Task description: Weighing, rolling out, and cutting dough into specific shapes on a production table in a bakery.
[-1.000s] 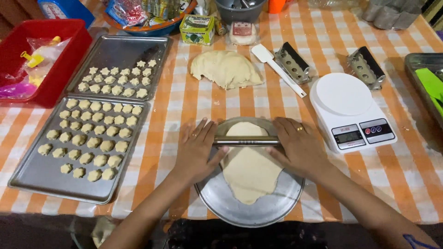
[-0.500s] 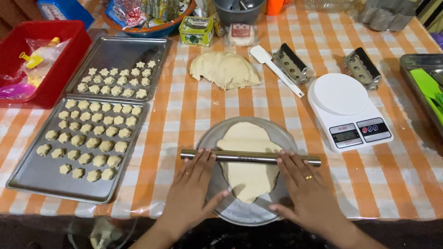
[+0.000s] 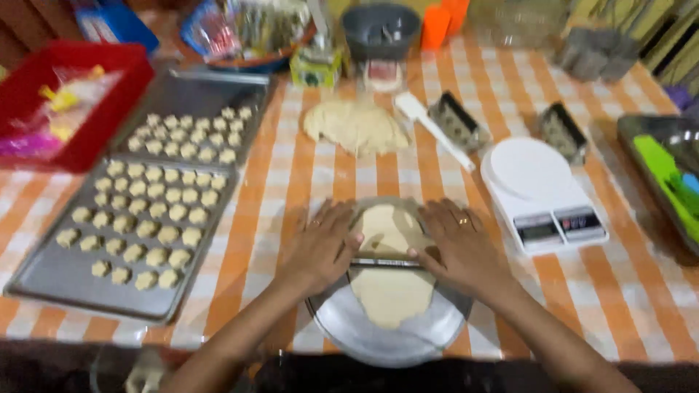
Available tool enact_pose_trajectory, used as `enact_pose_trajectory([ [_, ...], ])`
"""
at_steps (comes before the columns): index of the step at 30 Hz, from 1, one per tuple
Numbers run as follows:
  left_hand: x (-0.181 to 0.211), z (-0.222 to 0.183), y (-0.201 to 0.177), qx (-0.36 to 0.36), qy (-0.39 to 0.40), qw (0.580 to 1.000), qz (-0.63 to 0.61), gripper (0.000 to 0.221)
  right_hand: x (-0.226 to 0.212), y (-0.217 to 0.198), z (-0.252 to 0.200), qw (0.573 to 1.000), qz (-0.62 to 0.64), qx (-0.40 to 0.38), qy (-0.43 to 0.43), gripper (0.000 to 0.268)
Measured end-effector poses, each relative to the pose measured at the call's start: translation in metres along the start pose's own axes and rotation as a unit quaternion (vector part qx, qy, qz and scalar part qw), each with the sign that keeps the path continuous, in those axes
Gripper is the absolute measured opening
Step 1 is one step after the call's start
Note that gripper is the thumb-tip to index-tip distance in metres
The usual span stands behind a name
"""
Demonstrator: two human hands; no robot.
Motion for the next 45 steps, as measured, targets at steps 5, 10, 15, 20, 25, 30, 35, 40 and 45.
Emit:
enact_pose_trajectory([
  [5,0.012,-0.046,0.021,0.086,0.059,0.991,0.086,0.077,-0.029,-0.001,-0.044,0.997,-0.055,0.049,-0.014,0.091],
  [10,0.029,-0.094,0.033,0.023,0.034,0.995,0.095,0.078,-0.06,-0.006,-0.088,0.993,0.009,0.119,-0.016,0.094],
  [15,0.04,-0.13,0.033,0.16,0.044,0.986,0.026,0.061,-0.075,-0.002,-0.116,0.997,0.026,0.072,0.007,0.098],
  [20,0.039,-0.137,0.039,0.159,0.039,0.985,0.055,0.059,-0.079,-0.011,-0.124,0.997,0.023,0.069,-0.01,0.098],
  [25,0.035,-0.104,0.023,0.191,0.036,0.977,0.087,0.058,-0.064,-0.012,-0.098,0.997,0.008,0.067,-0.021,0.096],
  [30,0.007,-0.046,0.029,0.205,-0.042,0.971,0.113,0.069,-0.034,0.003,-0.048,0.996,-0.051,0.055,0.045,0.086],
  [35,0.012,-0.062,0.034,0.223,-0.033,0.962,0.156,0.073,-0.037,0.0,-0.051,0.986,-0.112,0.118,0.033,0.087],
  [40,0.028,-0.103,0.044,0.206,-0.035,0.945,0.252,0.085,-0.056,-0.006,-0.094,0.993,-0.058,0.104,0.023,0.094],
  [45,0.037,-0.139,0.051,0.181,-0.003,0.959,0.217,0.075,-0.067,-0.004,-0.137,0.995,0.003,0.095,0.001,0.091],
])
Point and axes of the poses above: each hand's wrist, its own z-axis towards the middle knuckle, its own y-axis out of the palm, x = y × z, the point moved 7 cm from there along z, towards the middle knuckle, and after that the axes turned 3 degrees about -x, right-handed, at the moved point
